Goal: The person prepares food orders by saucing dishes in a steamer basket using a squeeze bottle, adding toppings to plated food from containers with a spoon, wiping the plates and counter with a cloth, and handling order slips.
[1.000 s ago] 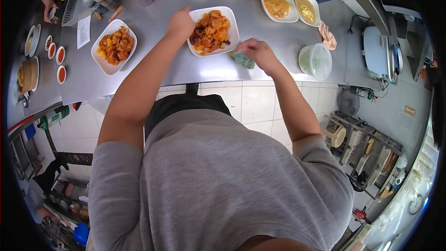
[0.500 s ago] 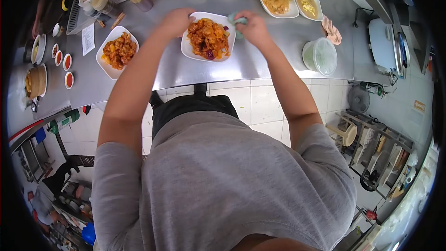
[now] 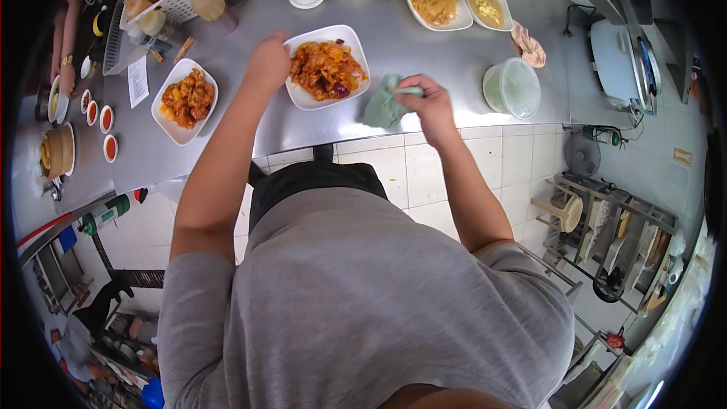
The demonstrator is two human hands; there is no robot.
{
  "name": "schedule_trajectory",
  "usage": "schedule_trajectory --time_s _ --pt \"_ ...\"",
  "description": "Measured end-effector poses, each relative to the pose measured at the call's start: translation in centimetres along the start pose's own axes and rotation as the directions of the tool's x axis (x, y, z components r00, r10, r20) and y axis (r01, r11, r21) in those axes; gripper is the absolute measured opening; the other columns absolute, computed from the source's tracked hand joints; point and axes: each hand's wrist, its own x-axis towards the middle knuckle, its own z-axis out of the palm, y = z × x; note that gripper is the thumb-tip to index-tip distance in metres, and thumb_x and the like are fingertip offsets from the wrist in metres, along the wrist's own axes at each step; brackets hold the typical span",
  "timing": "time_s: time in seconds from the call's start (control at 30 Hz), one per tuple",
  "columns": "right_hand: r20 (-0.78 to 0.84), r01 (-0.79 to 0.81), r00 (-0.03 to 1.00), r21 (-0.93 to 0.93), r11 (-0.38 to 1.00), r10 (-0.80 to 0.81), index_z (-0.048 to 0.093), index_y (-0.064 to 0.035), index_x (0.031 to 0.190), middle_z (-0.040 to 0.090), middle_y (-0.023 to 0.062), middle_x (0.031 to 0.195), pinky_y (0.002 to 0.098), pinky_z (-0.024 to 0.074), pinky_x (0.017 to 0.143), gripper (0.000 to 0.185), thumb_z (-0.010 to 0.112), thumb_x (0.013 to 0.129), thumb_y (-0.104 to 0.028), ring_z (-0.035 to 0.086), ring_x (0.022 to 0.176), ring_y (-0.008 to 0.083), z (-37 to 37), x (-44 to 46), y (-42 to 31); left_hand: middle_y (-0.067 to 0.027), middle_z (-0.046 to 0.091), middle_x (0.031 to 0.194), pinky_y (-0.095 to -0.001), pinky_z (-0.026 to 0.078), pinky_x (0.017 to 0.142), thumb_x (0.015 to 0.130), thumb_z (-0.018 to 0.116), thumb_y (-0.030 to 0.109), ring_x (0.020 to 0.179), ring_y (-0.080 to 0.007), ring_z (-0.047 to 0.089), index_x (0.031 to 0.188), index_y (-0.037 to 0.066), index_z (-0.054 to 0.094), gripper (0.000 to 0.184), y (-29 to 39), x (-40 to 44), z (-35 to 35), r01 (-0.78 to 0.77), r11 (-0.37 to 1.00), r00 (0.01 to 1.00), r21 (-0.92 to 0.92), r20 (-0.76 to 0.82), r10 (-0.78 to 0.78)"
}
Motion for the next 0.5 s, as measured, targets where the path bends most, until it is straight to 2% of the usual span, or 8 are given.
schedule_trajectory --time_s 0.03,0.1,0.17,0.2,0.27,0.37,0.4,0.5 --pt "-0.001 0.056 0.998 0.128 0.990 -0.057 0.060 -0.0004 0.094 0.063 0.0070 0.089 0.0254 0.0504 0.063 0.017 0.064 0.078 0.000 0.060 0.074 0.0125 -0.6 0.0 -0.5 -0.0230 0.056 0.111 -0.0408 0.046 0.086 0.085 0.058 0.021 0.101 -0.0341 0.057 0.122 0.002 0.049 0.042 1.3 -1.0 -0.9 -0.074 0.997 0.992 0.023 -0.106 0.076" --pt "-0.017 0.075 0.997 0.327 0.942 -0.074 0.059 0.0012 0.101 0.063 0.0087 0.092 0.0253 0.0503 0.063 0.022 0.065 0.080 -0.003 0.060 0.076 0.0125 -0.1 -1.3 -3.8 -0.0228 0.051 0.121 -0.0376 0.043 0.091 0.084 0.061 0.022 0.109 -0.0305 0.053 0.129 0.006 0.044 0.051 7.1 -3.2 -3.4 -0.230 0.901 0.957 -0.369 0.081 0.278" --pt "-0.106 0.109 0.992 0.393 0.913 -0.073 0.060 0.0018 0.101 0.064 0.0083 0.088 0.0248 0.0490 0.062 0.022 0.066 0.081 -0.006 0.060 0.073 0.0123 0.5 -2.5 -5.6 -0.0159 0.060 0.108 -0.0326 0.047 0.081 0.084 0.064 0.021 0.093 -0.0220 0.059 0.123 0.003 0.051 0.045 9.3 -4.8 0.0 -0.260 0.625 0.814 -0.736 0.181 0.552" --pt "-0.153 0.137 0.985 0.422 0.896 -0.079 0.061 0.0021 0.101 0.064 0.0081 0.087 0.0245 0.0483 0.061 0.022 0.066 0.082 -0.007 0.059 0.072 0.0123 0.4 -2.7 -6.2 -0.0128 0.061 0.100 -0.0309 0.047 0.076 0.084 0.064 0.020 0.087 -0.0189 0.059 0.116 0.002 0.055 0.039 10.5 -4.9 -0.7 -0.181 0.696 0.822 -0.695 0.281 0.495" --pt "-0.266 0.207 0.950 0.149 0.967 -0.162 0.063 0.0031 0.097 0.064 0.0067 0.079 0.0247 0.0469 0.058 0.019 0.066 0.082 -0.008 0.057 0.065 0.0118 -1.6 -3.2 -6.1 -0.0065 0.064 0.085 -0.0274 0.047 0.067 0.084 0.065 0.020 0.074 -0.0128 0.058 0.102 -0.001 0.062 0.028 12.7 -5.0 -2.4 -0.022 0.818 0.807 -0.575 0.472 0.354" --pt "-0.406 0.148 0.867 -0.341 0.928 -0.288 0.064 0.0022 0.079 0.059 0.0073 0.062 0.0279 0.0420 0.050 0.017 0.067 0.081 -0.014 0.049 0.051 0.0118 -4.0 -4.3 -5.0 0.0007 0.060 0.068 -0.0238 0.043 0.058 0.083 0.066 0.018 0.061 -0.0078 0.053 0.077 0.000 0.063 0.019 12.8 -4.0 -0.5 0.132 0.621 0.855 -0.773 0.406 0.323" --pt "-0.405 0.145 0.848 -0.443 0.885 -0.342 0.063 0.0019 0.077 0.057 0.0082 0.060 0.0289 0.0412 0.049 0.018 0.067 0.081 -0.016 0.048 0.050 0.0122 -4.1 -4.6 -4.2 -0.0012 0.060 0.075 -0.0234 0.045 0.061 0.085 0.064 0.020 0.067 -0.0073 0.055 0.077 0.004 0.059 0.018 13.3 -3.6 -0.7 0.110 0.694 0.839 -0.712 0.441 0.318" --pt "-0.373 0.072 0.858 -0.592 0.803 -0.353 0.055 0.0015 0.069 0.051 0.0119 0.056 0.0318 0.0396 0.049 0.026 0.065 0.081 -0.020 0.046 0.049 0.0151 -3.6 -5.9 -3.1 -0.0010 0.060 0.084 -0.0238 0.046 0.068 0.089 0.058 0.023 0.075 -0.0077 0.056 0.089 0.004 0.059 0.019 16.2 -4.3 -0.1 0.500 0.327 0.735 -0.802 0.593 0.330"
